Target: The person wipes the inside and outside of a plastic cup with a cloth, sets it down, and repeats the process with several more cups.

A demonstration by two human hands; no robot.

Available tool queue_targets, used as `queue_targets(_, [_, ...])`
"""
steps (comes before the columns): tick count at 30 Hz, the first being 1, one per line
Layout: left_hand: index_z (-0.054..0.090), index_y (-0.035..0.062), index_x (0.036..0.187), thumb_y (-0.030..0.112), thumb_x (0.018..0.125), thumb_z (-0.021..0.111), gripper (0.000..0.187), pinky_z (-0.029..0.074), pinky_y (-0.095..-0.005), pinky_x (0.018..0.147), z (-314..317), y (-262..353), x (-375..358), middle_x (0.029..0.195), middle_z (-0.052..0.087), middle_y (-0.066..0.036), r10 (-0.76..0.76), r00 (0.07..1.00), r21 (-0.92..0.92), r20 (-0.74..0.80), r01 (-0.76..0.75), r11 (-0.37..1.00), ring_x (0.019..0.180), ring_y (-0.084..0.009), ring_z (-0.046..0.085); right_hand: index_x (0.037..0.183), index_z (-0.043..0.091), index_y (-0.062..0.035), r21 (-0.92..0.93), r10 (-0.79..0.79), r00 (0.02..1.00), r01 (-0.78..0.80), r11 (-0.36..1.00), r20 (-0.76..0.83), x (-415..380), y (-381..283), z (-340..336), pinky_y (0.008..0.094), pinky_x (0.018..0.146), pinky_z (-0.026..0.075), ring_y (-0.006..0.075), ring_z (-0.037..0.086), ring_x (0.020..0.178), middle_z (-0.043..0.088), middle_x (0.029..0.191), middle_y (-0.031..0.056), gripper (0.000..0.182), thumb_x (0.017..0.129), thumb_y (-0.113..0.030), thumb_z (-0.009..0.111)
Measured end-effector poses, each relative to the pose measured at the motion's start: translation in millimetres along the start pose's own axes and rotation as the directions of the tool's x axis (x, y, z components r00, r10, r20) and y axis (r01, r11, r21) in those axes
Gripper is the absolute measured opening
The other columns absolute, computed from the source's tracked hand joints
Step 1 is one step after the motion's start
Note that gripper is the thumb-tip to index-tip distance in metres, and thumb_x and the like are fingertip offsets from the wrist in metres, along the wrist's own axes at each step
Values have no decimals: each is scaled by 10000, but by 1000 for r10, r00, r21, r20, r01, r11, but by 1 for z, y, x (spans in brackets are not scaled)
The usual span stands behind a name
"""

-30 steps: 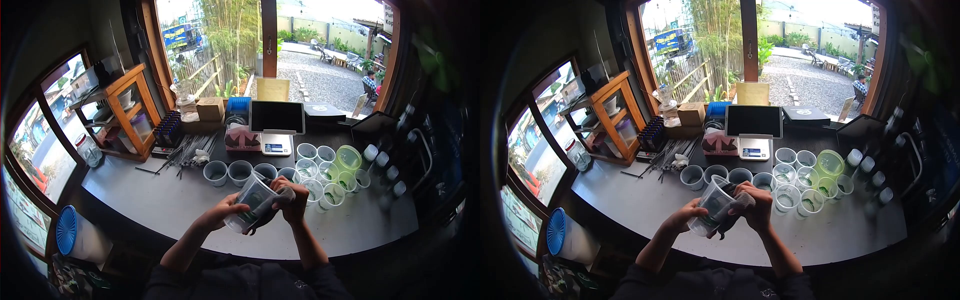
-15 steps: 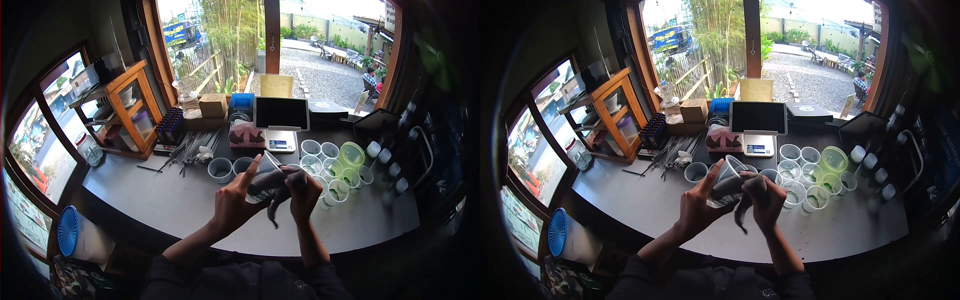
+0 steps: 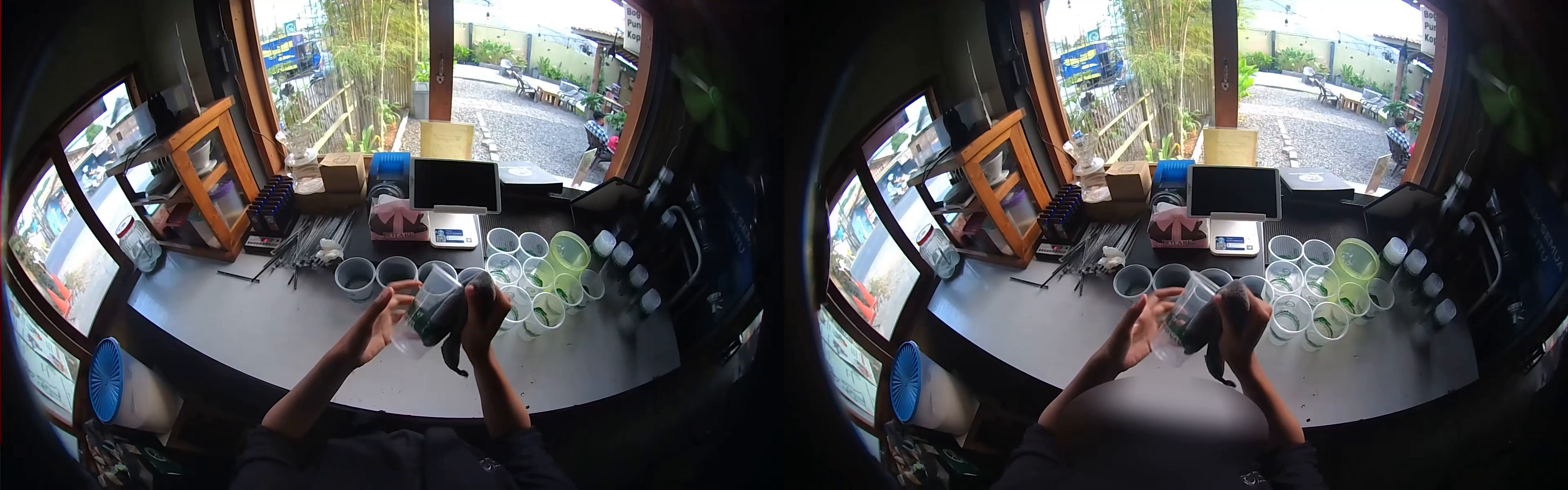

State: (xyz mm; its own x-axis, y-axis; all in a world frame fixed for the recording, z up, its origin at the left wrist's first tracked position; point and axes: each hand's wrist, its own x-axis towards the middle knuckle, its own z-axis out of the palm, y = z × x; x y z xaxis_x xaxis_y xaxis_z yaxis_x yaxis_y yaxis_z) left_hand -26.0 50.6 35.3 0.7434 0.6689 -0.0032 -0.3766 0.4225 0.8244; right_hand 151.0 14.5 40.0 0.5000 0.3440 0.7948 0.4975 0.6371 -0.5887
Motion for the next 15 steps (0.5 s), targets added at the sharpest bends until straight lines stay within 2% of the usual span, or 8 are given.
queue_targets(1, [340,55,1405,571,887,540,758,520,-398,883,2,-4,1,1246,481,-125,-91,993,-64,70,95,993,1158,-212,529,684,545,5,26,-33,999,33,999,6,-5,0,3,327,508,376,219,509,500,511,581,94,358,900,-278,587])
queue_targets(3, [415,33,1331,535,892,563,683,563,-354,757,-7,-11,1,1114,605,-121,-201,963,67,180,192,979,929,-245,659,652,496,4,148,92,983,-116,982,159,-17,2,5,353,510,357,251,477,491,465,561,100,456,936,-352,499])
queue_targets(5, [440,26,1306,471,848,657,674,555,-378,737,-4,-9,1,1065,630,-135,-33,999,397,-37,45,917,896,-295,671,641,468,7,197,275,846,-397,896,456,-11,3,-6,375,527,356,291,468,507,447,561,117,486,967,-353,441])
queue_targets(6, [436,22,1305,454,828,682,689,550,-392,731,1,-3,0,1062,626,-149,124,989,647,-79,-44,761,895,-311,669,677,486,9,72,213,850,-280,957,481,-10,1,-4,380,543,371,309,487,542,469,588,131,427,971,-298,446])
queue_targets(8, [428,13,1304,420,787,732,725,540,-419,720,12,6,-5,1058,619,-178,425,905,962,-27,-93,258,894,-342,665,792,524,14,-65,81,847,-55,996,525,-8,-11,4,391,602,410,350,535,640,540,676,161,238,951,-162,510])
queue_targets(12, [373,6,1349,417,746,756,824,526,-441,727,20,-9,-4,1076,598,-203,636,771,996,-40,85,-41,923,-378,644,858,560,10,-141,248,800,-204,969,546,-13,-12,13,341,558,427,292,582,612,599,705,158,159,882,-122,645])
queue_targets(14, [361,-4,1360,399,745,760,836,525,-438,717,21,-11,-8,1071,596,-197,652,757,991,-42,116,-71,919,-372,642,847,572,9,-80,373,714,-409,909,593,-5,-17,12,315,537,424,243,581,568,607,687,151,176,864,-130,679])
queue_targets(15, [355,-9,1365,390,744,762,842,524,-436,711,23,-11,-9,1068,595,-195,657,752,988,-42,129,-85,917,-369,640,832,573,11,-79,353,731,-381,921,584,-2,-18,12,310,530,421,225,571,548,607,674,147,191,859,-138,690])
